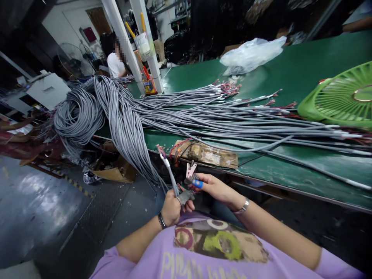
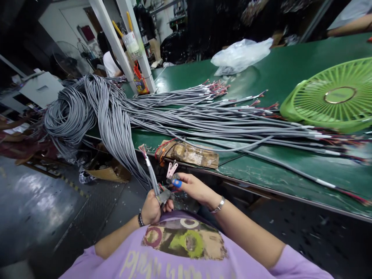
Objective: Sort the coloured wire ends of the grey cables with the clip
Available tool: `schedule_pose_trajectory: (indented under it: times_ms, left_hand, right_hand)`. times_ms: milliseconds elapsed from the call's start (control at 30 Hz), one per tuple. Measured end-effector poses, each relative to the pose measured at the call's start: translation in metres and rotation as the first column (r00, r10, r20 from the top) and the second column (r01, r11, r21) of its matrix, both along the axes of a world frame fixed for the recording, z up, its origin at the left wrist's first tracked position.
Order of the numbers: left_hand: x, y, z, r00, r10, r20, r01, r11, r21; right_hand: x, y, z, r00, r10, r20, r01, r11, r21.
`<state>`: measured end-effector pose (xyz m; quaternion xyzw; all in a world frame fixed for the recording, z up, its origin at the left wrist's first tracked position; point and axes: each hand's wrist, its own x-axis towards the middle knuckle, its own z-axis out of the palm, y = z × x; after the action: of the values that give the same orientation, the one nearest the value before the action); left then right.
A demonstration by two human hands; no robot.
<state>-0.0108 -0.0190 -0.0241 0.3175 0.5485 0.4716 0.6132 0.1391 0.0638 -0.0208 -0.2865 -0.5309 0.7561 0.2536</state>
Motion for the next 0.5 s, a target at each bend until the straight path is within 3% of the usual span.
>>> schedule_pose_trajectory:
  times_ms: [133,233,400,500]
  left_hand:
    - [0.001,0.001,0.000,0.993,0.117,0.018,-0.117,0.991,0.062]
    - [0.001,0.001,0.001,0.996,0.092,0.002,-0.092,0.991,0.094]
    - [-0.003,-0.001,-0.004,0.994,-0.069,-0.082,0.075,0.995,0.069]
    - [-0.004,-0.003,-0.009,0.997,-0.001,-0.078,0.006,0.998,0.060]
  right_hand:
    - [0.002,-0.006,-0.008,1.000,-0.026,-0.008,0.025,0.988,-0.151]
    - [-0.006,-0.011,-0.009,0.999,-0.035,-0.029,0.031,0.992,-0.124]
    - [-0.020,-0.012,-0.007,0.999,-0.036,0.008,0.037,0.997,-0.070]
    - [-0.022,-0.011,-0.007,0.991,-0.137,0.005,0.137,0.981,-0.136]
